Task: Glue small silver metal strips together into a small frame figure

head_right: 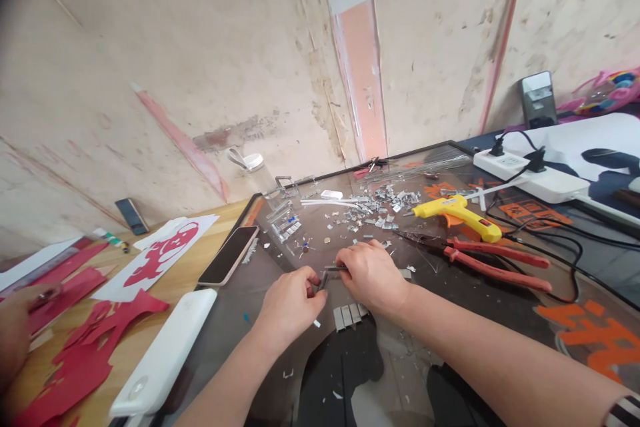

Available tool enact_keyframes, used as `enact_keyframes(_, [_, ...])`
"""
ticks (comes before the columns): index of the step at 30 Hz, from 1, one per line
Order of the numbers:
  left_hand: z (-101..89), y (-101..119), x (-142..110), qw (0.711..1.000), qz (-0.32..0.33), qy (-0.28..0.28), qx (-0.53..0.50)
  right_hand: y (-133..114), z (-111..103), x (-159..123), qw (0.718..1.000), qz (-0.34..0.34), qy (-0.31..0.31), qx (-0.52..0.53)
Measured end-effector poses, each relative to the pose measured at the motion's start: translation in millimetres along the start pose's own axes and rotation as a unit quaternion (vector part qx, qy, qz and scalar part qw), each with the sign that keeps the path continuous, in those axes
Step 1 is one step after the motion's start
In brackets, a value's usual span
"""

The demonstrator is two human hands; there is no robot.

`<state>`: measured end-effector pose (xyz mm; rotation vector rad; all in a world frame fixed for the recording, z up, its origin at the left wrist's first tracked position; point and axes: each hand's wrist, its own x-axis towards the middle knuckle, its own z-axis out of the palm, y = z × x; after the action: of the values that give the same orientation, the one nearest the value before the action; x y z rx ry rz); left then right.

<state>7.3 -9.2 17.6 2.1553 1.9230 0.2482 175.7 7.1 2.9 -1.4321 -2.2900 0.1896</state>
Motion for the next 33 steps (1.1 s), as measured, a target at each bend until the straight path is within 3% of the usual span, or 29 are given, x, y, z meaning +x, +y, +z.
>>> enact_keyframes(13, [8.0, -12, 11, 0.991, 0.020, -0.008, -0.128, 4, 5, 0, 1.000, -0.019, 0.000, -0.008])
enact_keyframes(33, [10.2, -12, 12, 0.992, 0.024, -0.004, -0.124, 4, 7, 1, 1.000, -0.029, 0.002, -0.008])
